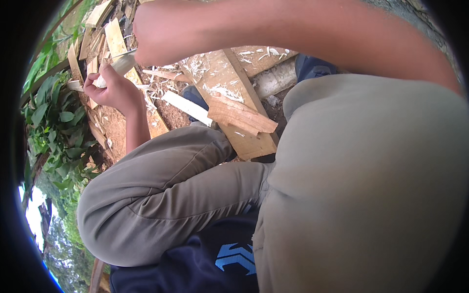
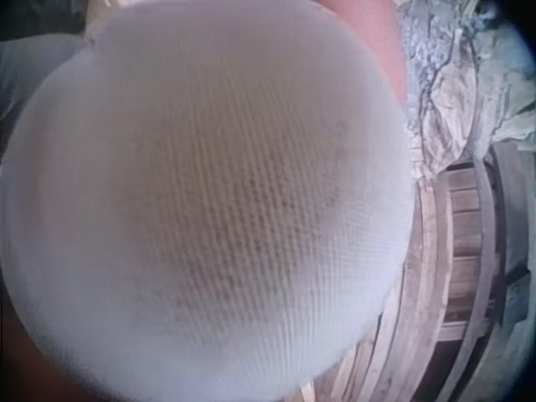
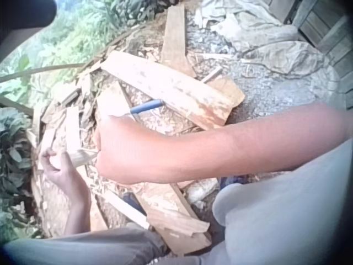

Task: The person sits cross-legged on the ground and uses a curved carving knife to shape a piece of light-colored wood. They hold the wood in their left hand and carefully shave off thin curls of wood with the knife in their right hand.

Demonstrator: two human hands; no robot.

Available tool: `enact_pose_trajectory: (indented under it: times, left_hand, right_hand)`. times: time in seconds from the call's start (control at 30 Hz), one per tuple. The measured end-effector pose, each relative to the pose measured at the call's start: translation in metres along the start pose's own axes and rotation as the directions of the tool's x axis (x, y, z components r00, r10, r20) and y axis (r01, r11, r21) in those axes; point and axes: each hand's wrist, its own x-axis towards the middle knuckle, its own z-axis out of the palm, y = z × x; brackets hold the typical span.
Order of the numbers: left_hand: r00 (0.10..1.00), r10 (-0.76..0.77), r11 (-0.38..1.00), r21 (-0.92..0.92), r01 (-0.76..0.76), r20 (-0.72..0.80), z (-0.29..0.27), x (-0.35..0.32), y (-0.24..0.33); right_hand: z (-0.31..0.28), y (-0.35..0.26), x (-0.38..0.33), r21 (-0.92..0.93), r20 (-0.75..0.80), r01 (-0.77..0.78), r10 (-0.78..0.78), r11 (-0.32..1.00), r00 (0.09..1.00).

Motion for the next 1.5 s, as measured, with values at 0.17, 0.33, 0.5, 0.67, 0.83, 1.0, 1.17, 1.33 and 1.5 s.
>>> enact_pose_trajectory:
  times: [0.17,0.33,0.5,0.67,0.83,1.0,1.17,1.33,1.5]
  left_hand:
    - [0.999,0.044,0.999,0.028,-0.044,0.004,0.001,-0.006,0.003]
    - [0.994,0.109,0.994,0.014,-0.109,0.023,0.0,-0.002,-0.004]
    - [0.992,0.124,0.992,0.019,-0.124,0.007,0.002,-0.004,-0.002]
    - [0.99,0.141,0.989,0.031,-0.141,0.018,0.005,-0.007,0.004]
    - [0.981,0.188,0.977,0.09,-0.191,0.041,0.003,-0.007,0.001]
    - [0.985,0.168,0.979,0.112,-0.172,0.051,0.002,-0.013,0.006]
    - [0.975,0.208,0.975,0.061,-0.213,0.075,0.004,-0.01,0.001]
    - [0.94,0.261,0.949,0.12,-0.292,0.222,-0.004,-0.006,-0.001]
    - [0.948,0.207,0.967,0.094,-0.235,0.243,-0.005,-0.006,-0.004]
  right_hand:
    - [0.001,-0.003,-0.013,0.132,-0.028,0.03,-0.026,0.991,0.999]
    - [0.014,0.01,-0.003,-0.017,-0.067,0.12,-0.12,0.993,0.99]
    - [0.024,0.036,0.01,-0.134,-0.074,0.068,-0.079,0.989,0.994]
    - [0.028,0.045,0.012,-0.196,-0.102,0.035,-0.055,0.98,0.993]
    - [0.012,0.014,-0.015,0.027,-0.13,0.018,-0.014,0.999,0.991]
    - [0.004,0.01,-0.015,0.079,-0.032,-0.012,0.015,0.997,0.999]
    - [-0.001,-0.012,-0.011,0.008,-0.068,-0.138,0.138,0.99,0.988]
    - [-0.009,-0.007,-0.015,0.038,-0.035,-0.007,0.009,0.999,0.999]
    - [-0.008,-0.008,-0.012,-0.248,-0.002,0.152,-0.158,0.957,0.988]
